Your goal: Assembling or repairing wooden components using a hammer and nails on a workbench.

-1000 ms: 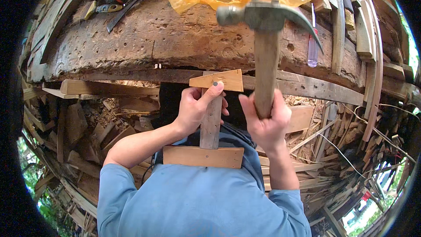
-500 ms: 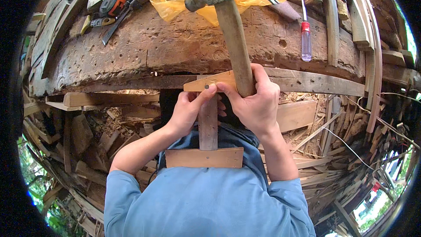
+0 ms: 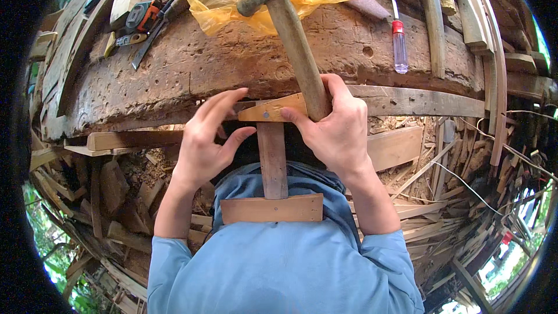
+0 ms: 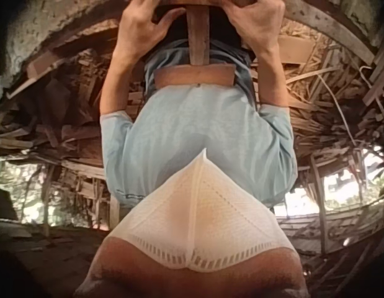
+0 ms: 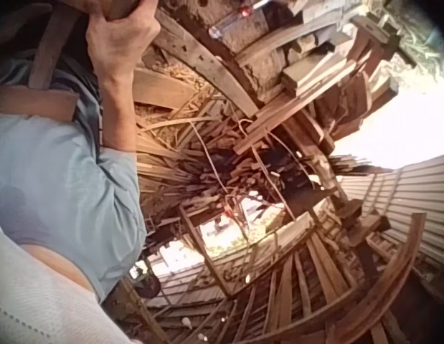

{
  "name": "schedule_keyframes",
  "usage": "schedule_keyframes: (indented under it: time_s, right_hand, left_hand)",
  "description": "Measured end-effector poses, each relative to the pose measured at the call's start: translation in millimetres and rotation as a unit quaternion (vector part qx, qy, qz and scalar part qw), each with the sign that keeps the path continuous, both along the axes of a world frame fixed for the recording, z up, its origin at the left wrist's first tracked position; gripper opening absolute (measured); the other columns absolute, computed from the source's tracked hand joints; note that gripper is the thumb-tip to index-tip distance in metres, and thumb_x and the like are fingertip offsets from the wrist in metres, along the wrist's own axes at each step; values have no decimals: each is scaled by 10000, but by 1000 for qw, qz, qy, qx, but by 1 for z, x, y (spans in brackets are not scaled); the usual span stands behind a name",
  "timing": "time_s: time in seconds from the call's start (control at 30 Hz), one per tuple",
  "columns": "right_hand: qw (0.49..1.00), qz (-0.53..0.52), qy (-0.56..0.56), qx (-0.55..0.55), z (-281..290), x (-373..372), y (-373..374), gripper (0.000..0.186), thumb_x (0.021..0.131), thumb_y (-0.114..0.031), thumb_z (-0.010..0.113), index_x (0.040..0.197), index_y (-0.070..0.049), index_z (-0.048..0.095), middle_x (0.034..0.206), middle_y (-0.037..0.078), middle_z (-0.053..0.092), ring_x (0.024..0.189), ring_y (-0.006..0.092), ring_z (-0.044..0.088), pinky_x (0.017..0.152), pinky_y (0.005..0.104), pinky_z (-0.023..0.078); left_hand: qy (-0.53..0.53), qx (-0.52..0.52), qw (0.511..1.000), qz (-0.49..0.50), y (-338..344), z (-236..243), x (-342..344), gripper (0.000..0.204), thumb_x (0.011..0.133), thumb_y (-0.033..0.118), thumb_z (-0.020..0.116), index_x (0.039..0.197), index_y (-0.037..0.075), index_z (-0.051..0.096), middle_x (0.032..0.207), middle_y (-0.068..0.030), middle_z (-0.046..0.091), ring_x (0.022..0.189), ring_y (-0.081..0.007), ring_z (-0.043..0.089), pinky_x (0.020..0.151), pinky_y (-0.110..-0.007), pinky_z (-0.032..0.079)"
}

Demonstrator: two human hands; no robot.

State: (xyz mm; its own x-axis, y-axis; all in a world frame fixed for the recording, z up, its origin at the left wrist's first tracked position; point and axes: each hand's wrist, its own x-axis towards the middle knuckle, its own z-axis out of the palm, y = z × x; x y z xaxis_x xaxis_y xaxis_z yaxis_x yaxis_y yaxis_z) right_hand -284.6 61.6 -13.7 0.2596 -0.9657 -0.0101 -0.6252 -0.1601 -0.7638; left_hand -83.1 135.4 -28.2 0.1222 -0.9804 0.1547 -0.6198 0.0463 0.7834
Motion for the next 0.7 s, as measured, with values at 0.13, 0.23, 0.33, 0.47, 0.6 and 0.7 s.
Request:
schedule_keyframes:
  time_s: [0.13, 0.23, 0.33, 0.47, 0.6, 0.7]
  right_hand:
    - [1000, -2, 15, -6, 0, 0, 0, 513, 641, -185, 894, 1016, 23, 612, 793, 180, 672, 722, 303, 695, 651, 363, 535]
    - [1000, -5, 7, 0, -2, 1, 1, 518, 643, -188, 893, 1023, 24, 613, 796, 180, 673, 723, 306, 695, 654, 365, 535]
    - [1000, -5, -6, -9, -4, 0, 2, 517, 643, -190, 893, 1023, 23, 615, 795, 177, 675, 721, 304, 696, 649, 364, 536]
    - [999, 1, -18, -37, -9, -4, 5, 453, 712, -179, 860, 1037, 23, 618, 787, 163, 676, 703, 279, 692, 640, 339, 534]
    - [995, 13, -28, -90, -7, -18, 17, 347, 820, -133, 782, 1075, 26, 610, 786, 128, 674, 651, 211, 665, 620, 300, 527]
    - [989, 45, -60, -126, -11, -42, 27, 343, 864, -89, 723, 1151, 32, 579, 811, 104, 674, 632, 157, 634, 605, 279, 515]
  left_hand:
    - [-2, -47, 995, -86, 0, -21, -1, 363, 759, 60, 770, 1107, 23, 677, 1007, -148, 668, 884, -298, 661, 723, -368, 545]
    - [-4, -55, 994, -92, 1, -24, -1, 345, 761, 42, 749, 1095, 16, 664, 969, -145, 653, 877, -318, 646, 741, -380, 540]
    - [-40, -67, 992, -100, 0, -21, -2, 313, 754, 31, 735, 1055, 1, 657, 899, -125, 619, 831, -300, 624, 701, -372, 534]
    - [-95, -71, 987, -106, -2, -20, -4, 330, 721, -5, 733, 1044, 18, 674, 821, -117, 595, 742, -287, 592, 629, -380, 504]
    - [-89, -85, 987, -105, -2, -22, -3, 320, 713, -15, 729, 1026, 7, 670, 815, -116, 581, 752, -285, 588, 630, -383, 504]
    - [-66, -86, 988, -106, -2, -21, -3, 336, 703, -35, 732, 1031, -2, 667, 821, -113, 579, 760, -282, 588, 633, -383, 503]
